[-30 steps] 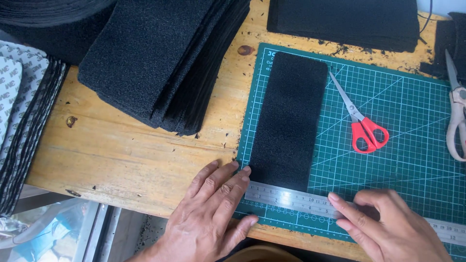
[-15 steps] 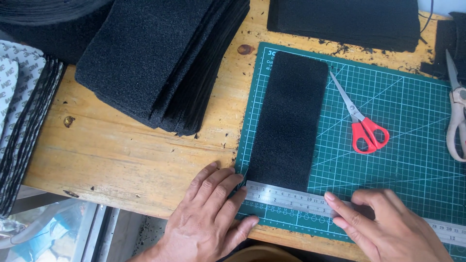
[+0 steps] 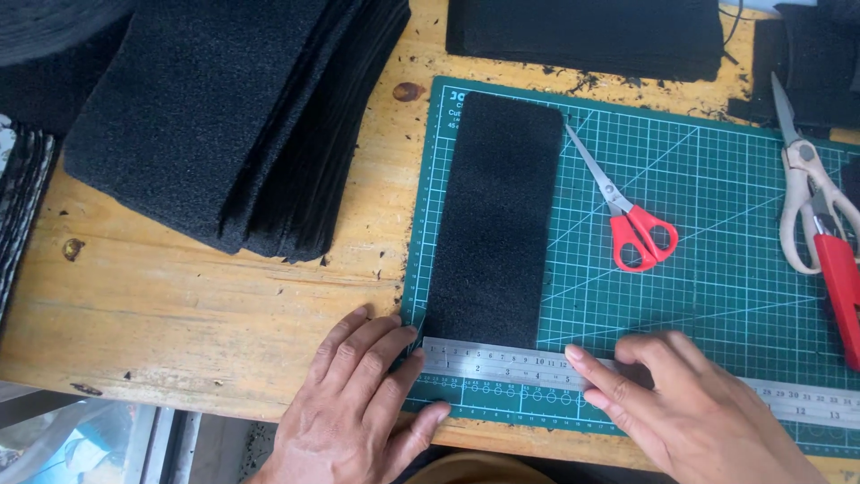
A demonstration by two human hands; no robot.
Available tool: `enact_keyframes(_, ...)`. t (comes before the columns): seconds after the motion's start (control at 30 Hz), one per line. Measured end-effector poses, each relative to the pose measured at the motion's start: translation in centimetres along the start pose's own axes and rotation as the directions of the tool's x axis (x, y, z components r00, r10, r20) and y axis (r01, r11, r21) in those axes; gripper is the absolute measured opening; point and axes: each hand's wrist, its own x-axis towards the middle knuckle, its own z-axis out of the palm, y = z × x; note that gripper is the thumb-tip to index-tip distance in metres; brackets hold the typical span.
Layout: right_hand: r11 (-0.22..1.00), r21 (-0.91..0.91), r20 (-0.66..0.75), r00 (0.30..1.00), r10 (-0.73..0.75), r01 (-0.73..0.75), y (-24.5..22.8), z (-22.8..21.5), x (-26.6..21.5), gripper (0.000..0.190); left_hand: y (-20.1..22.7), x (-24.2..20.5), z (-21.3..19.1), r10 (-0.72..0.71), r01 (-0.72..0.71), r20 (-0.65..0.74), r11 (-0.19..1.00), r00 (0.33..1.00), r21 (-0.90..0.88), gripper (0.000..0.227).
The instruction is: The person measures a black foam sheet on a green cutting mat using a metal ruler, then uses a red utility knife to cut along the ruler's edge. After the cut, the person uses scissors to trim the foam piece further.
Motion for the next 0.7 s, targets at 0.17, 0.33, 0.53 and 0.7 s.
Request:
enact_keyframes(0.17,0.998,-0.032,-0.006,0.998,-0.059,0.059,-0.04,-0.60,0.13,0.070,-0.02,0.10,0.13,0.000,-0.001,0.007,1.000,1.000,0.006,0.043)
enact_keyframes(0.33,0.996,-0.027,-0.028,0.996,-0.080,0.079,-0.15,-0.81,0.33,0.067,0.12,0.18,0.18,-0.006,0.005,0.011,1.000,1.000,0.020,0.042)
enact_keyframes(0.53,1.000,0.018,0.062,0.998,-0.021,0.020,-0.13,-0.79,0.37,0.069,0.20,0.20,0.28,-0.013,0.013,0.009,1.000,1.000,0.021,0.042)
enact_keyframes(0.7,0.999,-0.022,0.041,0.998,-0.038,0.039,-0.16,-0.92,0.33,0.065,0.32,0.21,0.27,-0.022,0.022,0.011,0.999,1.000,0.033,0.042)
